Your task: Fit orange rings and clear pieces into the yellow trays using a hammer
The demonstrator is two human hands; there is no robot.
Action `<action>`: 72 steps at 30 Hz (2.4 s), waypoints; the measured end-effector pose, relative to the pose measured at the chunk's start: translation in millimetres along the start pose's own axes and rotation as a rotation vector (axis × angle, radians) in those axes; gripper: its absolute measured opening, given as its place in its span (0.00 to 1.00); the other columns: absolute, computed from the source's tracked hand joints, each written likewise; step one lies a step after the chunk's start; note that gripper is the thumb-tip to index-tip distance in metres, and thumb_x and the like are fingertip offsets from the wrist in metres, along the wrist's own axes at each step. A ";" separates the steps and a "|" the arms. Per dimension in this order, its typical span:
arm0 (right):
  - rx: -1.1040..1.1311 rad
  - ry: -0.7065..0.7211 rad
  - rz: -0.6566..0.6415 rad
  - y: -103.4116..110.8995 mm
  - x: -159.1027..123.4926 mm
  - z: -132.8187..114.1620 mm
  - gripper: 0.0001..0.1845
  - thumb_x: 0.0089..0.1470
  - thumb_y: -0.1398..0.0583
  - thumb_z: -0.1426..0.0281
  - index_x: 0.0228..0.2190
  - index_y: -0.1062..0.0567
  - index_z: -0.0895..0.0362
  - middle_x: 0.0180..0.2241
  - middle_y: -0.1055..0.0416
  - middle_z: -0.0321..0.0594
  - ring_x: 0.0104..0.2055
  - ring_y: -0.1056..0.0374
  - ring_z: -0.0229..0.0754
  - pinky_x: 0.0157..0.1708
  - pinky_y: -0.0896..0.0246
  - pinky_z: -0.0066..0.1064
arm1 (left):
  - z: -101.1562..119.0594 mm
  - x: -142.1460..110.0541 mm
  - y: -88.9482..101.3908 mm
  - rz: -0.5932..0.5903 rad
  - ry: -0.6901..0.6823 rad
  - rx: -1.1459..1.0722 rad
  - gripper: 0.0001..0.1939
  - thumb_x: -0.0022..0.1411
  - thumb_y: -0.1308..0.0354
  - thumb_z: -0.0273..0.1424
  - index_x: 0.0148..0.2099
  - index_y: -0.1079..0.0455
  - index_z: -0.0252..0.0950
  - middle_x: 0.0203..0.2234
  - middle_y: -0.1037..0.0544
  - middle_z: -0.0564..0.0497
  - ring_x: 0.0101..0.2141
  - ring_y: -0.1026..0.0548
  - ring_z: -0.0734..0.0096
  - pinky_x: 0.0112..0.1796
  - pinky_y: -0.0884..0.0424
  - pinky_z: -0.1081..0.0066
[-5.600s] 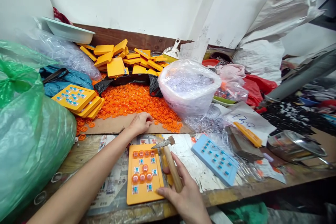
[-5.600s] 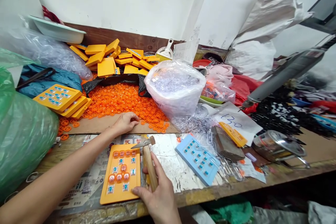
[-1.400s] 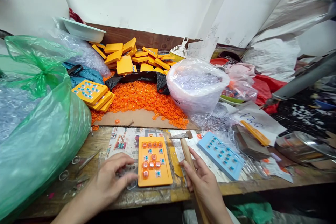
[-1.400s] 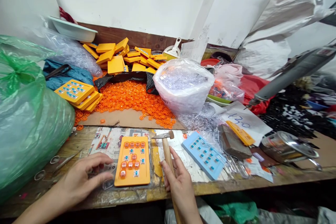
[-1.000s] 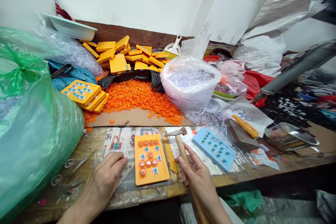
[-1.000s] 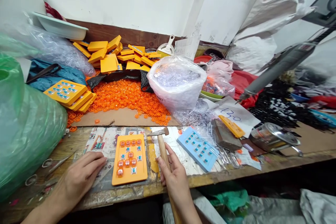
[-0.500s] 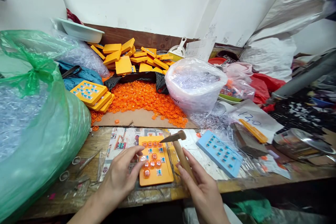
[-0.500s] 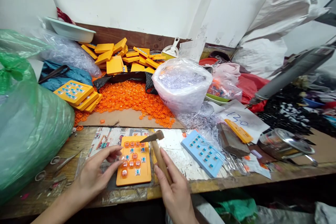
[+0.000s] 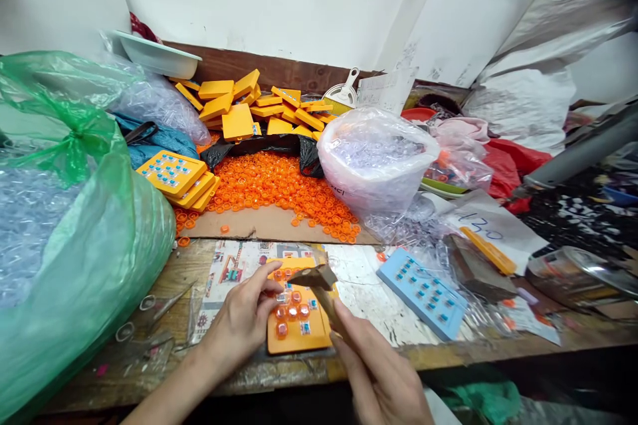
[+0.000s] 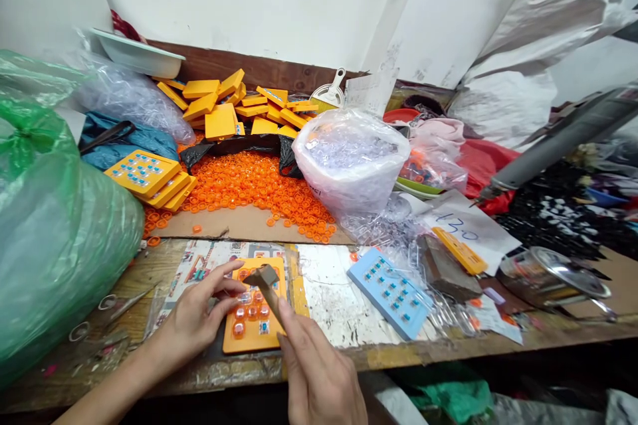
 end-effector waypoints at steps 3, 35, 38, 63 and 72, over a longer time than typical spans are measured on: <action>-0.066 -0.032 -0.075 -4.6 -2.0 0.8 0.30 0.59 0.50 0.79 0.61 0.42 0.48 0.43 0.25 0.42 0.41 0.26 0.40 0.39 0.30 0.25 | -0.9 2.0 -0.5 -0.001 0.001 -0.004 0.25 0.58 0.53 0.24 0.59 0.43 0.36 0.36 0.22 0.48 0.39 0.24 0.67 0.44 0.30 0.64; 0.739 -0.992 0.009 -38.7 13.8 62.9 0.43 0.43 0.36 0.61 0.59 0.42 0.59 0.44 0.28 0.46 0.17 0.43 0.27 0.14 0.45 0.22 | 14.7 -9.5 -18.8 0.040 0.554 -1.079 0.33 0.53 0.36 0.36 0.57 0.44 0.37 0.49 0.26 0.40 0.44 0.24 0.56 0.43 0.26 0.59; 0.751 -0.997 0.016 -38.5 12.8 65.6 0.43 0.43 0.35 0.61 0.59 0.42 0.59 0.46 0.28 0.46 0.17 0.43 0.26 0.13 0.44 0.22 | -3.9 -11.6 -2.8 0.233 0.486 -0.681 0.36 0.54 0.40 0.40 0.62 0.50 0.38 0.54 0.32 0.40 0.48 0.27 0.59 0.45 0.28 0.62; -0.042 -0.158 -0.006 1.4 -3.5 32.9 0.28 0.57 0.47 0.77 0.58 0.38 0.49 0.53 0.31 0.40 0.54 0.34 0.42 0.51 0.37 0.30 | 21.6 33.7 -16.2 -0.026 -0.197 0.126 0.32 0.58 0.50 0.24 0.64 0.48 0.40 0.34 0.26 0.50 0.34 0.27 0.68 0.40 0.28 0.67; -0.150 -0.123 -0.067 -2.9 -5.1 23.1 0.31 0.59 0.51 0.79 0.60 0.43 0.47 0.51 0.30 0.41 0.46 0.28 0.39 0.43 0.32 0.25 | 16.0 28.4 -15.7 0.125 -0.174 0.073 0.31 0.56 0.46 0.23 0.61 0.44 0.40 0.34 0.27 0.50 0.38 0.27 0.67 0.44 0.29 0.63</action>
Point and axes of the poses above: each hand's wrist, its own x-axis towards the middle knuckle, its own y-axis out of the back of the hand, z = x × y, the point moved 4 cm from there along x, towards the middle knuckle
